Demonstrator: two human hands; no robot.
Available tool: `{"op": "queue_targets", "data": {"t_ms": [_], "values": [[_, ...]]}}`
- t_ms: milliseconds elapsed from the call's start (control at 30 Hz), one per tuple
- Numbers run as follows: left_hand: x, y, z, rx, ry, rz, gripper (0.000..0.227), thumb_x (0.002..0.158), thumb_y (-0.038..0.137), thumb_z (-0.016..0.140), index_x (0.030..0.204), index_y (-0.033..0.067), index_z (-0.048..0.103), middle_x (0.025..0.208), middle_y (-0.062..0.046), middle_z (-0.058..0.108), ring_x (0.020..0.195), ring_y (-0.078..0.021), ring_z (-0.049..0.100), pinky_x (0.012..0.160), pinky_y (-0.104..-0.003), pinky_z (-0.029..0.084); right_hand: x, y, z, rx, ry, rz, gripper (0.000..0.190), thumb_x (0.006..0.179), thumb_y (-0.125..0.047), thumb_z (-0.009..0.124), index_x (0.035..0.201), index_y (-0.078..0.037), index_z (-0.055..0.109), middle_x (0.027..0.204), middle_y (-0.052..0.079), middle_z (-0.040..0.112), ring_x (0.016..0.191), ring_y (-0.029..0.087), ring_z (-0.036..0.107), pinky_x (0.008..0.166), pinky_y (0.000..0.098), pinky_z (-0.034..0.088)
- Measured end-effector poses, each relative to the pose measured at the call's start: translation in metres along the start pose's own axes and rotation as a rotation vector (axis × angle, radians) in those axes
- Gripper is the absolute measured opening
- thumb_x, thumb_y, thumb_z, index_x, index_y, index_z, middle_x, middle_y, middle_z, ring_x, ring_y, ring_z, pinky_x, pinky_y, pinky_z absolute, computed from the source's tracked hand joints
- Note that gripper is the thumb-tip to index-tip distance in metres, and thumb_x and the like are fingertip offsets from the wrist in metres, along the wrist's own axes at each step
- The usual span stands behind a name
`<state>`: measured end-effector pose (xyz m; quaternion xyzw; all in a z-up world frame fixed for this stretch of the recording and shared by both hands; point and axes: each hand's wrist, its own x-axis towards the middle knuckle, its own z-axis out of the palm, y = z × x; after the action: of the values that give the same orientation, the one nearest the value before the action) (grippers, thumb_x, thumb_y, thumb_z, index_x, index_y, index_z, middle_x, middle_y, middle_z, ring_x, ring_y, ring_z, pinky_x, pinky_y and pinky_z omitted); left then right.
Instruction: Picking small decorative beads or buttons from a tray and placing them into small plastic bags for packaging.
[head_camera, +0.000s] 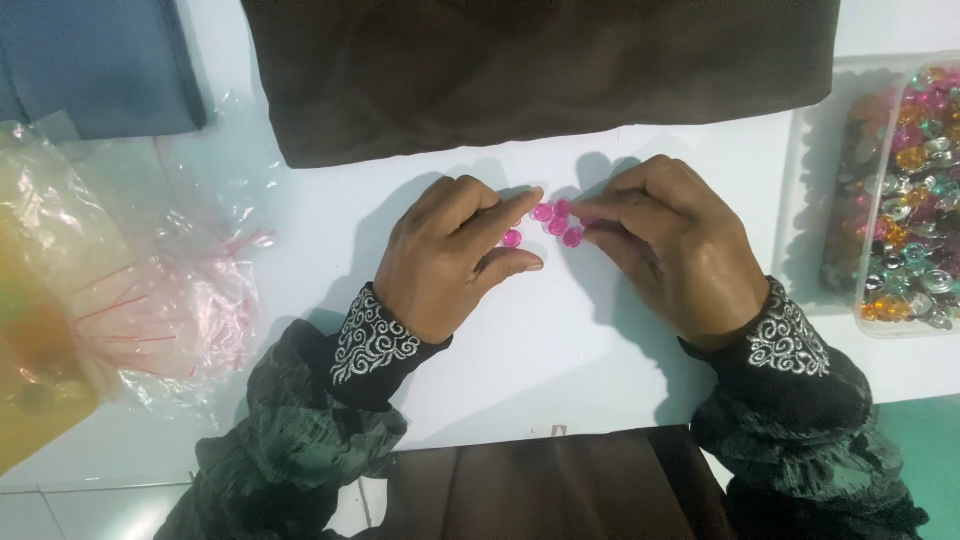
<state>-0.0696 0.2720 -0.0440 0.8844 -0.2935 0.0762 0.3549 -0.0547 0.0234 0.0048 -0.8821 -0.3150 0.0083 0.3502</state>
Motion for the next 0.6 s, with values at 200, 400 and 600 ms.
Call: {"op": "queue_targets", "data": {"t_ms": [200, 400, 600], "values": [[0.001, 0.0, -0.003, -0.025, 0.004, 0.009, 0.062, 0.083, 0.025, 0.099, 0.132, 0.0058, 0.066, 0.093, -0.005, 0.05, 0.079, -0.0227, 0.052, 0.076, -0.039, 0.056, 0.001, 0.003, -0.005, -0.056, 0.011, 0.028, 0.02, 0.099, 0.006, 0.075, 0.119, 0.009, 0.074, 0.109, 0.02, 0.062, 0.097, 0.035, 0.065, 0.088, 0.0424, 0.058], [-0.001, -0.002, -0.004, -0.02, -0.023, 0.006, 0.067, 0.082, 0.026, 0.099, 0.136, 0.0071, 0.064, 0.097, -0.006, 0.053, 0.085, -0.0257, 0.055, 0.077, -0.041, 0.057, 0.0, 0.003, -0.013, -0.017, -0.051, 0.027, 0.053, 0.08, -0.012, 0.092, 0.125, 0.007, 0.071, 0.112, 0.02, 0.062, 0.095, 0.032, 0.063, 0.08, 0.0391, 0.061], [0.004, 0.0, -0.009, -0.013, -0.002, 0.047, 0.061, 0.087, 0.031, 0.091, 0.137, 0.0064, 0.065, 0.094, -0.004, 0.051, 0.082, -0.0228, 0.052, 0.073, -0.037, 0.052, -0.009, 0.016, -0.008, 0.01, -0.065, 0.056, 0.042, 0.091, -0.002, 0.077, 0.132, 0.002, 0.067, 0.111, 0.016, 0.057, 0.086, 0.03, 0.064, 0.078, 0.0408, 0.059]]}}
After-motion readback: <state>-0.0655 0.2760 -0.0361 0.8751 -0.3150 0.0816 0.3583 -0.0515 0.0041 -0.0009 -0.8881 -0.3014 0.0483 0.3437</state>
